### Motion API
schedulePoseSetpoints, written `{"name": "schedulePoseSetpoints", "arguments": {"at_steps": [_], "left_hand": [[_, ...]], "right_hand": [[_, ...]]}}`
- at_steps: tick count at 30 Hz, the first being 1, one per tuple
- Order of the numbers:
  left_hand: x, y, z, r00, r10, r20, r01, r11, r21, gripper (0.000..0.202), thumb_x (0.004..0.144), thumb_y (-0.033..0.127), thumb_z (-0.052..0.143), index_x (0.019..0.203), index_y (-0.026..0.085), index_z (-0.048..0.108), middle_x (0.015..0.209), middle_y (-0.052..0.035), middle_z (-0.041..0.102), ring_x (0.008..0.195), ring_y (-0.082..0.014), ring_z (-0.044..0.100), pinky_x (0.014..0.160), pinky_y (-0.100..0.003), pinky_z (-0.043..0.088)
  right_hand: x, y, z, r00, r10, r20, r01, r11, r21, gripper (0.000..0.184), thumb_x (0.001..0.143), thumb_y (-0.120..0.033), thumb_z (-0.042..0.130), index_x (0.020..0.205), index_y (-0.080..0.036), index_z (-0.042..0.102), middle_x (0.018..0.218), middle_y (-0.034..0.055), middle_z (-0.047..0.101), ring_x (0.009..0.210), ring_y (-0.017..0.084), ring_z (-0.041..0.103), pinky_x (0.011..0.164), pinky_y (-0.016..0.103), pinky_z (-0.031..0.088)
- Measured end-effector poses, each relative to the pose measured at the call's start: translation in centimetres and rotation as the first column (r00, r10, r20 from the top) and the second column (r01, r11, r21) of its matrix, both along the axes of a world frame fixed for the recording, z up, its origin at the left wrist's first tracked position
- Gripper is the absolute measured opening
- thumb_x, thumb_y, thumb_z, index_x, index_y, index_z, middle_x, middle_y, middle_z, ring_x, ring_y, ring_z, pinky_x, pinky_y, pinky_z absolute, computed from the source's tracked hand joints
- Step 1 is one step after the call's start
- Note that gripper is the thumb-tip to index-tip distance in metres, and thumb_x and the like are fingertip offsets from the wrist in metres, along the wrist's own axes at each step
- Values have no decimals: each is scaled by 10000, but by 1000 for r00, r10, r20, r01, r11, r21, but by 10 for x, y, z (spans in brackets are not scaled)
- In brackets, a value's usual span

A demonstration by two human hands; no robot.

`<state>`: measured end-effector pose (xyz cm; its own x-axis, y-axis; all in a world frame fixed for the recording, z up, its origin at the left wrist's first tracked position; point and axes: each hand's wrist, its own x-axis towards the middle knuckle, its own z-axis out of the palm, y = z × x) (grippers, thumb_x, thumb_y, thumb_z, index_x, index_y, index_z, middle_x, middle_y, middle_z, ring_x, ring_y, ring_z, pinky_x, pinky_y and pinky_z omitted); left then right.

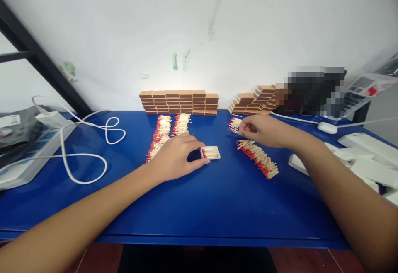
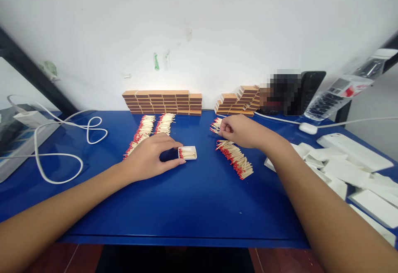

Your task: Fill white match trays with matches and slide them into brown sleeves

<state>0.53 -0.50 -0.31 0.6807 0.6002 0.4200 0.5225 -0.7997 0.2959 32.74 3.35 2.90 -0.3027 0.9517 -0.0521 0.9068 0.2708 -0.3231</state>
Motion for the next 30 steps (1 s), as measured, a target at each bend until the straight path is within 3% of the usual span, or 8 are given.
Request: {"name": "schedulePoseSetpoints", "arguments": {"at_steps": [11, 17, 23, 27, 30], "left_hand": [[0, 0, 0, 1000, 4, -10, -4, 1000, -1, 338, 981, 450, 744, 1212, 204, 722, 1066, -73, 747, 1008, -271, 699, 863, -425, 568], [0, -1, -1, 1000, 12, -18, -12, 1000, 3, 337, 979, 457, 744, 1209, 212, 730, 1049, -76, 750, 1002, -274, 703, 847, -421, 572], [0, 0, 0, 1000, 4, -16, -4, 1000, -12, 344, 980, 459, 743, 1216, 208, 725, 1059, -66, 749, 1002, -266, 701, 878, -422, 569], [-1, 0, 1, 1000, 5, -18, -6, 1000, -16, 346, 978, 454, 746, 1218, 206, 723, 1060, -67, 747, 1009, -269, 700, 872, -421, 569], [-1, 0, 0, 1000, 11, -20, -12, 1000, -14, 347, 979, 458, 743, 1217, 206, 724, 1053, -70, 747, 1002, -269, 702, 865, -421, 570]], "right_hand": [[-15, -7, 5, 991, 85, -105, -93, 993, -76, 292, 942, -493, 619, 850, -225, 690, 870, 82, 750, 755, 231, 657, 693, 342, 452], [-9, 5, -7, 980, 132, -146, -121, 989, 81, 364, 945, -550, 591, 1073, -234, 718, 851, 52, 685, 735, 211, 593, 689, 332, 423], [-19, 7, -14, 983, 141, -115, -136, 990, 45, 248, 952, -433, 552, 865, -220, 644, 827, 63, 660, 740, 209, 566, 704, 333, 405], [-21, 1, -11, 989, 124, -78, -125, 992, -7, 199, 970, -379, 513, 878, -228, 603, 853, 71, 670, 745, 218, 569, 695, 339, 406], [-22, -5, -5, 989, 116, -92, -117, 993, -10, 253, 991, -450, 512, 894, -234, 598, 890, 83, 684, 756, 228, 578, 690, 350, 411]]}}
